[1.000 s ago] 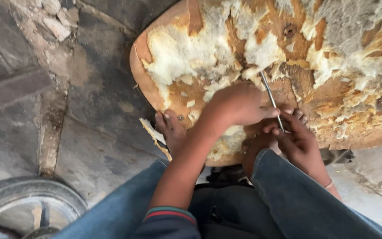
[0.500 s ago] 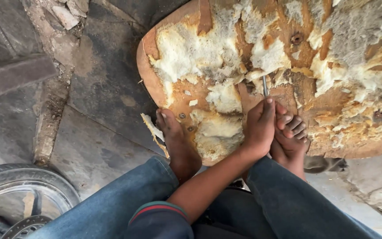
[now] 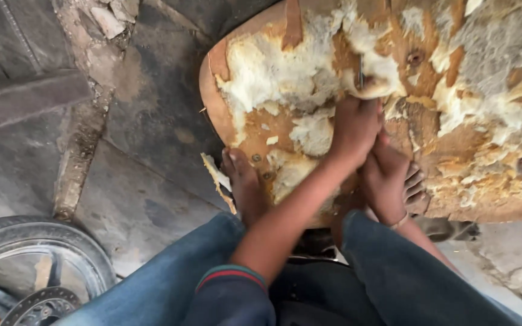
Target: Stripping old foam from a motorcycle seat base using a metal scraper.
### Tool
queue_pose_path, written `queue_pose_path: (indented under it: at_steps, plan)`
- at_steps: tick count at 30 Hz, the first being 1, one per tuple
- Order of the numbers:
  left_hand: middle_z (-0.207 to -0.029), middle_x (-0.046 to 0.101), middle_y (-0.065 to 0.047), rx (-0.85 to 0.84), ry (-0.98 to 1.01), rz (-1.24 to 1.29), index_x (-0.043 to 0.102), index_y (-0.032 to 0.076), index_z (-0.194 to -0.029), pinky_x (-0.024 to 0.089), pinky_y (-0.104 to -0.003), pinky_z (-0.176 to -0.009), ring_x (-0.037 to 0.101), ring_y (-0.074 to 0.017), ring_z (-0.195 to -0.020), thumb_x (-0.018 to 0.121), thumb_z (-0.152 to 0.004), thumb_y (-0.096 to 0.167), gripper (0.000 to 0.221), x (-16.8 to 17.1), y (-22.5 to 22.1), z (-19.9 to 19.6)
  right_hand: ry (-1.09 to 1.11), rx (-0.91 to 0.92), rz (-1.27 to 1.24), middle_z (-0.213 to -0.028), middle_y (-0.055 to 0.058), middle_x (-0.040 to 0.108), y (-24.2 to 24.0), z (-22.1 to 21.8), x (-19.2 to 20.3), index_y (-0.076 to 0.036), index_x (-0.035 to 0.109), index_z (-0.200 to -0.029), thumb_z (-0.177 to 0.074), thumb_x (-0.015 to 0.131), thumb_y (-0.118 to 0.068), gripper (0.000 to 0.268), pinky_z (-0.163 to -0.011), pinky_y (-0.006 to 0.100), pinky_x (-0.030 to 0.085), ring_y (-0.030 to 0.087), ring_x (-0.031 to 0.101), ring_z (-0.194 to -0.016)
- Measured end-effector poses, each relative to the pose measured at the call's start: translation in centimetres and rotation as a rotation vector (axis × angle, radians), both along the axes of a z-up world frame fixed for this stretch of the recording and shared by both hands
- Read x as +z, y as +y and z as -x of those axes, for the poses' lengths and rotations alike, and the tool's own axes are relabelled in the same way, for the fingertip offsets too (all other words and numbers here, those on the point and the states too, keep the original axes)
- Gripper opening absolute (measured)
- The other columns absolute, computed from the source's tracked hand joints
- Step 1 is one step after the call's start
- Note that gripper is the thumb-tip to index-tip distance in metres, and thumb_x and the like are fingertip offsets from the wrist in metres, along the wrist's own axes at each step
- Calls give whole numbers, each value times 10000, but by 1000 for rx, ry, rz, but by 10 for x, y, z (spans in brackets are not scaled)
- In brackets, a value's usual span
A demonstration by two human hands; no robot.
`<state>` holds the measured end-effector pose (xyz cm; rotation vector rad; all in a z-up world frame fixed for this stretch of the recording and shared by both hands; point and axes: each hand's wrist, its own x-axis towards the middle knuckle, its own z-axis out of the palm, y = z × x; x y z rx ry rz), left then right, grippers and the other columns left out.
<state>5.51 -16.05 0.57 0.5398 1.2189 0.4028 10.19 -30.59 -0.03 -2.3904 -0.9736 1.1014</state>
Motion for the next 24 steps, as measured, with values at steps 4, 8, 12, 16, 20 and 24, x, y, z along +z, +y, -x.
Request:
queue_pose_path:
  at_steps: [4,8,12,16,20,24]
  plan:
    - [-626,524,-62,88,-94,48,544,20,-843,445,-349,-375,539,-178,-430,514,-962,106,150,-5,-29,1,-118,-47,-108,-950,174,616,-96,4,-71,81,601,-1071,-965,604,-26,151,-681,385,430,280,565,-809]
    - [-600,503,-43,121,-94,101,538,23,-789,427,-351,-352,506,-169,-399,481,-1014,154,267,-3,-20,-10,5,-35,-361,-905,179,659,-17,-2,-5,99,654,-1013,-982,580,16,115,-703,411,453,259,610,-802]
    - [-517,444,-22,21,-107,24,479,73,-712,424,-324,-358,485,-165,-368,449,-1102,342,475,-11,32,-22,45,-109,-217,-721,191,651,63,-10,26,82,671,-890,-1007,595,6,159,-580,420,417,225,573,-607]
    - [-548,481,-24,-45,66,-121,527,56,-741,429,-325,-381,529,-157,-417,454,-1086,301,430,2,-4,-29,99,-111,-243,-690,181,644,28,-17,38,81,647,-1065,-998,573,-12,136,-524,376,420,224,576,-572]
    - [-606,467,-48,11,189,59,539,-28,-868,414,-335,-394,483,-190,-440,444,-1136,279,418,-6,-56,-18,-30,121,-365,-830,180,658,-37,-15,16,38,656,-1061,-1034,533,-3,133,-665,349,430,254,592,-753]
    - [-667,582,-43,82,84,141,544,85,-1072,501,-336,-381,579,-201,-457,431,-907,35,205,30,23,-19,217,-113,-53,-682,137,676,22,-19,17,10,697,-943,-1039,539,-60,197,-503,333,439,183,603,-535]
